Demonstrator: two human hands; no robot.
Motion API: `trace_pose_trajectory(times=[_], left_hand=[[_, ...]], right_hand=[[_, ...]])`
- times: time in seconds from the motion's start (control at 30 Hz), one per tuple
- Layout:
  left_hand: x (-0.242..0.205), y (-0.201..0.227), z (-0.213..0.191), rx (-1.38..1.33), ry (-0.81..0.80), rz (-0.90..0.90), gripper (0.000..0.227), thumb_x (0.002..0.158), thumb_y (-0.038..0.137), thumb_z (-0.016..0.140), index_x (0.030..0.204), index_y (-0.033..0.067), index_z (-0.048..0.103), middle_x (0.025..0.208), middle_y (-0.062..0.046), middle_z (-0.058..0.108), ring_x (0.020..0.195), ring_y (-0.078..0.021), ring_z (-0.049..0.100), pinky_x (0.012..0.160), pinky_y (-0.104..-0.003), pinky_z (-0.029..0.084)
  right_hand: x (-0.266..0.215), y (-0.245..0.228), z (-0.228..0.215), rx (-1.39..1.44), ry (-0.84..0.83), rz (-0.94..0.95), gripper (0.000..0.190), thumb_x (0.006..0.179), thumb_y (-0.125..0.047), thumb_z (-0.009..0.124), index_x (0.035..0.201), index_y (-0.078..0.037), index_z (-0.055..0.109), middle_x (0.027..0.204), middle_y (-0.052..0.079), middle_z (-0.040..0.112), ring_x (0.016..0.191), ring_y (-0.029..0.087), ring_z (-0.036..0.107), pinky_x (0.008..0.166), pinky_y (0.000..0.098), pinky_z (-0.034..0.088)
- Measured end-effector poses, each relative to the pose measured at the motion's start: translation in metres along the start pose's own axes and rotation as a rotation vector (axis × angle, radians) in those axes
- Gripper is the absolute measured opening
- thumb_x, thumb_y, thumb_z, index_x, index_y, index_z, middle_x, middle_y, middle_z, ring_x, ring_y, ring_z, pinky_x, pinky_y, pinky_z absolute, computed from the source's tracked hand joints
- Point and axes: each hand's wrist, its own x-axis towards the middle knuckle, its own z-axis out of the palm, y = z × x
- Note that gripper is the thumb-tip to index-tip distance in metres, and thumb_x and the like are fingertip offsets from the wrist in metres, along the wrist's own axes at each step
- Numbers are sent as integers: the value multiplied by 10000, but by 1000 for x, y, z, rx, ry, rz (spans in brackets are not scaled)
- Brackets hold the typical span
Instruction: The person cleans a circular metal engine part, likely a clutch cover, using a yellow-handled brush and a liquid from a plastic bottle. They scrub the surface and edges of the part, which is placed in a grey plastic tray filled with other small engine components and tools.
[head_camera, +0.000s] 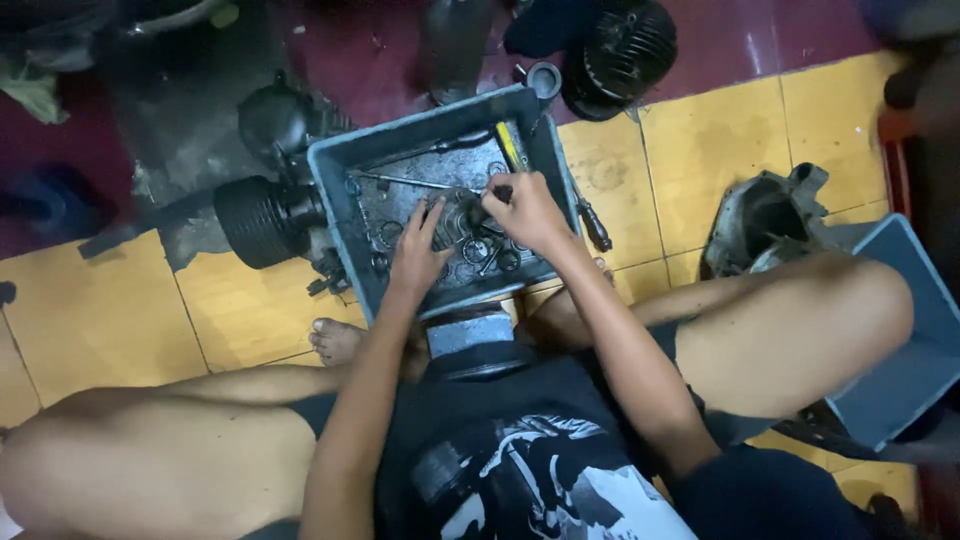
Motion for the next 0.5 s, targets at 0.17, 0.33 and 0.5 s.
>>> trace_pose_trajectory(times=[0.17, 0.33, 0.5], left_hand=[[-3, 2, -6, 50, -9, -28, 876, 884, 154, 824, 1609, 269, 345, 1583, -187, 394, 1370, -425, 500, 1053, -604, 534], [7, -9, -7, -58, 10, -33, 903, 852, 118, 832, 1599, 317, 366, 1563, -209, 432, 1359, -452, 503, 1068, -606, 505], [1, 1, -21, -241, 64, -59, 852, 843, 69, 834, 1562, 309, 444, 1546, -238, 456, 1354, -471, 499, 1090, -599, 480]], right_hand=[[0, -30, -4, -8, 116, -2, 107, 900, -164, 685, 875, -108, 772, 745, 181, 725, 773, 395, 732, 662, 442, 550], [-14, -73, -19, 101, -53, -48, 117, 887, -54, 663, 899, -64, 780, 791, 232, 745, 790, 473, 720, 713, 517, 554], [9, -22, -18, 55, 139, -20, 128, 948, -118, 662, 956, -110, 789, 794, 157, 735, 822, 380, 729, 705, 426, 543]])
